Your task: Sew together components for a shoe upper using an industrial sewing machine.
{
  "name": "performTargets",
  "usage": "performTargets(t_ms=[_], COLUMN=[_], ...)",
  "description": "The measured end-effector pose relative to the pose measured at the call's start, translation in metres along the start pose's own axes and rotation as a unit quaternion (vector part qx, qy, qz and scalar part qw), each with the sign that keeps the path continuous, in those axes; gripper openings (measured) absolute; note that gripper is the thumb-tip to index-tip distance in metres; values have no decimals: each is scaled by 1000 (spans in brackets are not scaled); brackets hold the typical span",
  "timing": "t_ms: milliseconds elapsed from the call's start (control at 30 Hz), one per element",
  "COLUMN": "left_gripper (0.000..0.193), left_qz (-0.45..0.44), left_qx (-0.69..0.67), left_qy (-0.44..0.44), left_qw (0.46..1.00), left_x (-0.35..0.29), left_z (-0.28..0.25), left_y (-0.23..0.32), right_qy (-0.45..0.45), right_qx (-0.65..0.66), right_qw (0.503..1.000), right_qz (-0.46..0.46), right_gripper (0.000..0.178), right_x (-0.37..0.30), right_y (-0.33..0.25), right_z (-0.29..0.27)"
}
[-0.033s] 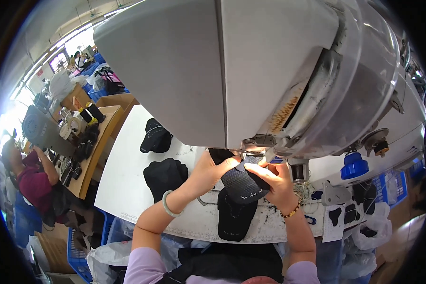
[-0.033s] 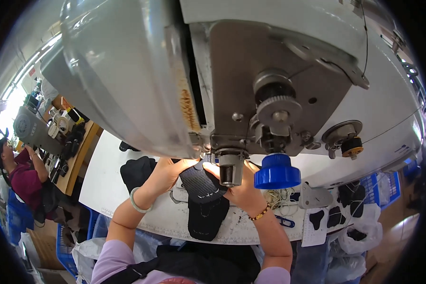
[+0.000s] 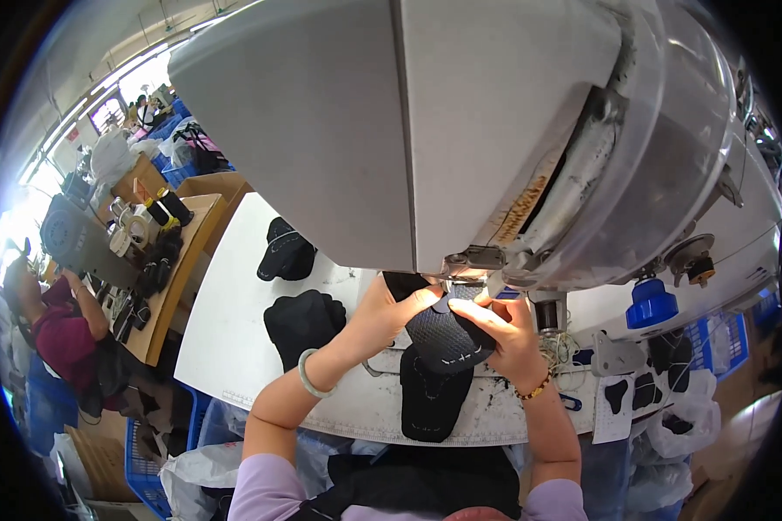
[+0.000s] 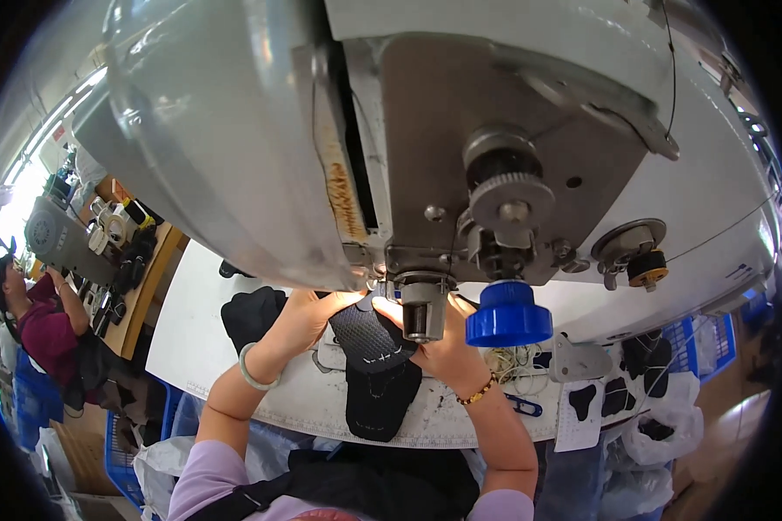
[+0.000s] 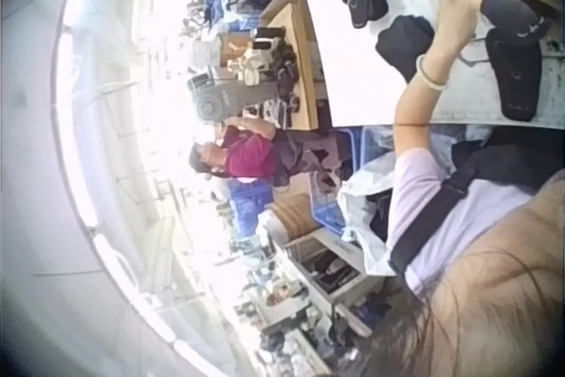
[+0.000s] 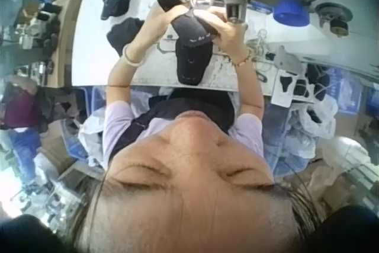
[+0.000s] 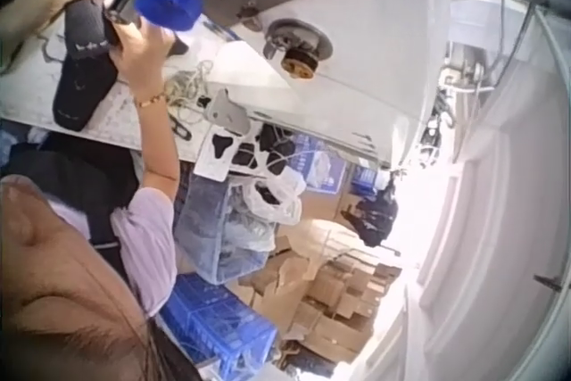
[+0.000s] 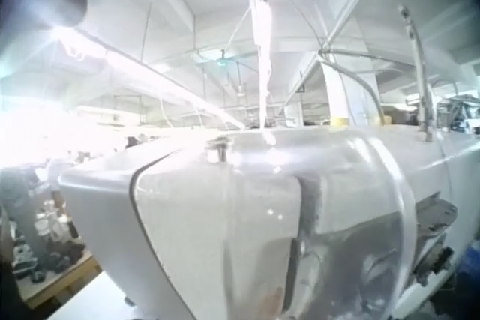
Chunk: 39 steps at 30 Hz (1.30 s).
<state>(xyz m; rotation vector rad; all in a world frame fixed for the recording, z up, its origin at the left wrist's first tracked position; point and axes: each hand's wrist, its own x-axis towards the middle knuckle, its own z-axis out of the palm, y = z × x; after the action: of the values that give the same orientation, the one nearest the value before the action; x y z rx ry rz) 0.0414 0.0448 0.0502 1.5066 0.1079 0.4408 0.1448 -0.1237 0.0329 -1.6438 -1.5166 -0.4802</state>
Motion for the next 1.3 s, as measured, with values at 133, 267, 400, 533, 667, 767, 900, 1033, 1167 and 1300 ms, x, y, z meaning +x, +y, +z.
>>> performTargets(t_ms=[133, 267, 400, 533, 667, 767, 900, 1033, 1167, 1300], left_gripper=[10, 10, 16, 16, 16, 15, 13, 14, 12, 11], left_qz=[-10, -44, -37, -23, -7, 0, 4, 23, 1, 2], left_qx=[-31, -101, -129, -151, -160, -166, -128, -103, -95, -119], left_qy=[-25, -23, -15, -22, -7, 13, 30, 70, 83, 104], left_qw=[999, 994, 991, 988, 987, 986, 991, 992, 992, 987], left_x=[6, 10, 12, 13, 13, 11, 5, 0, 0, -2], left_z=[-9, -8, -10, -10, -11, -5, -6, 1, 0, 4], left_y=[-2, -1, -8, -11, -18, -19, -23, -22, -21, -18], right_qy=[14, 27, 32, 53, 89, 90, 82, 80, 89, 102], right_qx=[-28, -52, -73, -143, -176, -145, -133, -81, -78, -122], right_qw=[999, 998, 996, 988, 979, 985, 988, 993, 993, 987], right_qz=[19, 27, 48, 16, -53, -12, 6, 38, 29, 9], right_gripper=[51, 52, 52, 48, 47, 45, 45, 42, 42, 40], right_x=[-1, -7, -12, -17, -22, -28, -27, -31, -26, -29], right_y=[-4, -2, -4, 0, 5, 10, 11, 23, 24, 27], right_z=[7, 9, 12, 15, 17, 16, 14, 15, 13, 15])
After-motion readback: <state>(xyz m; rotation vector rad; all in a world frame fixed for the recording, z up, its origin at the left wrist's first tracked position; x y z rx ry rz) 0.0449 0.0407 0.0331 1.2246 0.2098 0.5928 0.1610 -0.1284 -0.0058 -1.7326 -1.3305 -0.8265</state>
